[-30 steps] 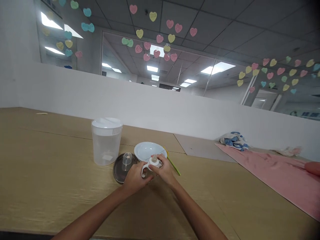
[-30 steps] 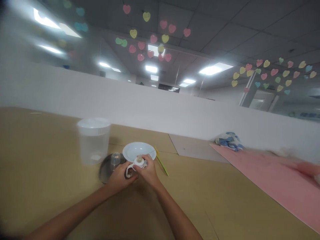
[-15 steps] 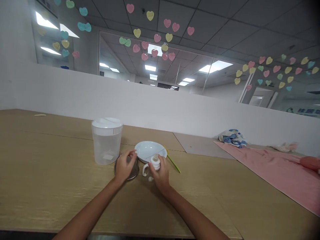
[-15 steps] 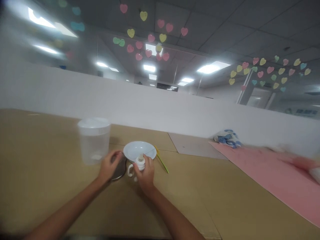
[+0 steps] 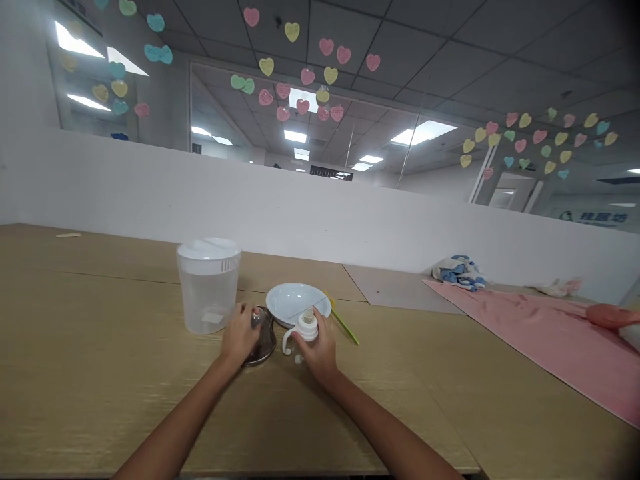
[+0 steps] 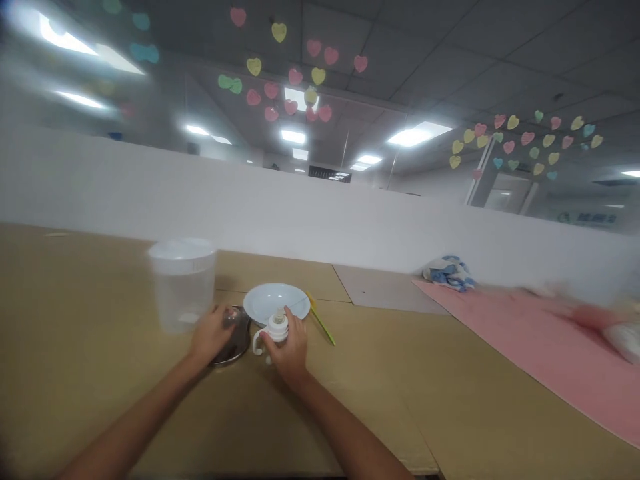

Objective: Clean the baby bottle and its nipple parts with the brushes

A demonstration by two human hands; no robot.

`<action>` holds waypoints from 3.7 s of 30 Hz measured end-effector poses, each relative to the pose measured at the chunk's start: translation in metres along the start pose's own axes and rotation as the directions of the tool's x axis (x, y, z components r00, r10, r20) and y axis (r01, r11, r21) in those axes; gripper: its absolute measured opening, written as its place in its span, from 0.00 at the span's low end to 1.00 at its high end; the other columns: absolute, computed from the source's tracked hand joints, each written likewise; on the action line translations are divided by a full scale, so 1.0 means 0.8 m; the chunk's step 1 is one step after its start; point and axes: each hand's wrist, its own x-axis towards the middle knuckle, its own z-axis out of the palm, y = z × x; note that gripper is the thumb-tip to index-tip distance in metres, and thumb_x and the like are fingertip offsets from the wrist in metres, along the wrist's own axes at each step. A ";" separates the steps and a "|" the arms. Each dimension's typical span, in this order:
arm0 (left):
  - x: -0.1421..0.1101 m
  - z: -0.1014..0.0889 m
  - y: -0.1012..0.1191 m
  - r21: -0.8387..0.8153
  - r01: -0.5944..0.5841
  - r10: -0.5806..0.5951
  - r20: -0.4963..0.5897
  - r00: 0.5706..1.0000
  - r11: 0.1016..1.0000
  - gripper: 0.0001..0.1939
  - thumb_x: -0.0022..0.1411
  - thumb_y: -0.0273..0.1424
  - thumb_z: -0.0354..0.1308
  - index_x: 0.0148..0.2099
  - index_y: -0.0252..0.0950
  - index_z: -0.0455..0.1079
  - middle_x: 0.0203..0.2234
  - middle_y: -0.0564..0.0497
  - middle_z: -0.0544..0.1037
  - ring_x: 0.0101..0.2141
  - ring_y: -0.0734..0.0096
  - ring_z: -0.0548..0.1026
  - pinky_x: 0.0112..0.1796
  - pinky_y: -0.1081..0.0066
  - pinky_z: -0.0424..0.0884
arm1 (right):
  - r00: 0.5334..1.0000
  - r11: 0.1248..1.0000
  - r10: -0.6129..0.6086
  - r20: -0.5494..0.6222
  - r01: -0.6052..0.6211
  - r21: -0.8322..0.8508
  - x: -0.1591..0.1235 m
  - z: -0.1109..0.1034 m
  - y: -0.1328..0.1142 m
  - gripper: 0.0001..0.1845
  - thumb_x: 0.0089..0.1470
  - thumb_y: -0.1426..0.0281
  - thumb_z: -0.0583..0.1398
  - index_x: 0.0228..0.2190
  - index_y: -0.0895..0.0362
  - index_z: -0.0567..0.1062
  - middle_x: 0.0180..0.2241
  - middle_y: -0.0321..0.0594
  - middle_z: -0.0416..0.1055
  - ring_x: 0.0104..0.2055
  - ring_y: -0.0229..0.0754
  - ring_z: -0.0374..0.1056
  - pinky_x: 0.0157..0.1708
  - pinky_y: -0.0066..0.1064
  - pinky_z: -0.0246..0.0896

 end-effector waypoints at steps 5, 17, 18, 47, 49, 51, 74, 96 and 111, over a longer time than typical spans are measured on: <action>-0.005 -0.015 0.037 -0.232 -0.255 0.134 -0.435 0.890 0.939 0.10 0.58 0.35 0.54 0.38 0.38 0.58 0.40 0.46 0.66 0.45 0.62 0.68 0.46 0.63 0.66 | 0.996 0.994 -0.093 0.008 0.092 0.053 -0.004 -0.008 0.001 0.32 0.53 0.60 0.52 0.57 0.62 0.55 0.46 0.51 0.67 0.49 0.50 0.62 0.48 0.41 0.56; -0.026 0.022 0.085 -0.339 -0.576 0.523 -0.242 0.817 0.743 0.15 0.62 0.31 0.51 0.52 0.37 0.63 0.51 0.43 0.68 0.52 0.63 0.67 0.51 0.62 0.65 | 0.976 0.984 -0.176 -0.126 0.174 -0.025 -0.004 0.001 0.005 0.33 0.50 0.62 0.56 0.56 0.62 0.55 0.41 0.50 0.69 0.38 0.47 0.66 0.39 0.40 0.61; -0.028 0.024 0.083 -0.352 -0.565 0.518 -0.227 0.825 0.746 0.16 0.62 0.31 0.50 0.53 0.38 0.62 0.52 0.43 0.67 0.53 0.63 0.66 0.52 0.62 0.64 | 0.977 0.984 -0.178 -0.121 0.175 -0.038 -0.003 0.001 0.003 0.33 0.50 0.62 0.56 0.56 0.62 0.56 0.41 0.50 0.69 0.38 0.47 0.66 0.39 0.40 0.61; -0.038 0.035 0.077 -0.585 -0.368 0.374 -0.118 0.920 0.723 0.17 0.63 0.34 0.49 0.54 0.40 0.61 0.47 0.47 0.69 0.49 0.65 0.67 0.50 0.64 0.63 | 0.969 0.971 -0.239 -0.062 0.238 -0.027 0.001 -0.002 0.007 0.35 0.51 0.64 0.57 0.59 0.58 0.53 0.51 0.48 0.67 0.45 0.47 0.67 0.43 0.39 0.64; -0.039 0.036 0.077 -0.601 -0.349 0.363 -0.103 0.926 0.719 0.17 0.63 0.34 0.49 0.54 0.40 0.61 0.47 0.47 0.69 0.49 0.65 0.67 0.50 0.64 0.63 | 0.971 0.971 -0.238 -0.035 0.237 -0.026 0.001 -0.004 0.009 0.35 0.52 0.65 0.56 0.59 0.57 0.53 0.52 0.48 0.66 0.47 0.47 0.67 0.45 0.39 0.64; -0.041 0.035 0.078 -0.617 -0.327 0.353 -0.084 0.932 0.716 0.17 0.63 0.35 0.49 0.54 0.40 0.61 0.47 0.46 0.69 0.49 0.65 0.67 0.50 0.64 0.63 | 0.971 0.971 -0.240 -0.011 0.240 -0.023 0.001 -0.005 0.011 0.35 0.52 0.65 0.56 0.59 0.57 0.52 0.52 0.48 0.65 0.48 0.47 0.66 0.46 0.39 0.63; -0.043 0.041 0.090 -0.630 -0.257 0.248 -0.105 0.963 0.733 0.15 0.64 0.36 0.47 0.52 0.38 0.61 0.44 0.46 0.70 0.46 0.64 0.69 0.47 0.64 0.65 | 0.986 0.985 -0.167 0.020 0.166 0.043 0.000 -0.006 0.004 0.33 0.53 0.65 0.55 0.58 0.60 0.54 0.48 0.50 0.69 0.47 0.46 0.68 0.42 0.35 0.66; -0.041 0.054 0.078 -0.322 -0.309 0.294 -0.098 0.951 0.895 0.37 0.51 0.38 0.59 0.60 0.34 0.52 0.47 0.41 0.72 0.46 0.56 0.71 0.48 0.57 0.64 | 1.000 0.949 0.009 0.018 -0.014 0.316 0.018 -0.014 0.007 0.25 0.48 0.62 0.60 0.47 0.59 0.69 0.40 0.46 0.72 0.40 0.45 0.67 0.42 0.37 0.63; -0.041 0.060 0.078 -0.331 -0.340 0.322 -0.111 0.940 0.880 0.34 0.56 0.38 0.56 0.62 0.35 0.51 0.48 0.41 0.71 0.48 0.57 0.69 0.48 0.58 0.64 | 0.982 0.866 0.149 0.113 -0.185 0.464 0.027 -0.017 -0.001 0.21 0.47 0.59 0.61 0.41 0.59 0.74 0.34 0.41 0.73 0.34 0.42 0.66 0.37 0.33 0.63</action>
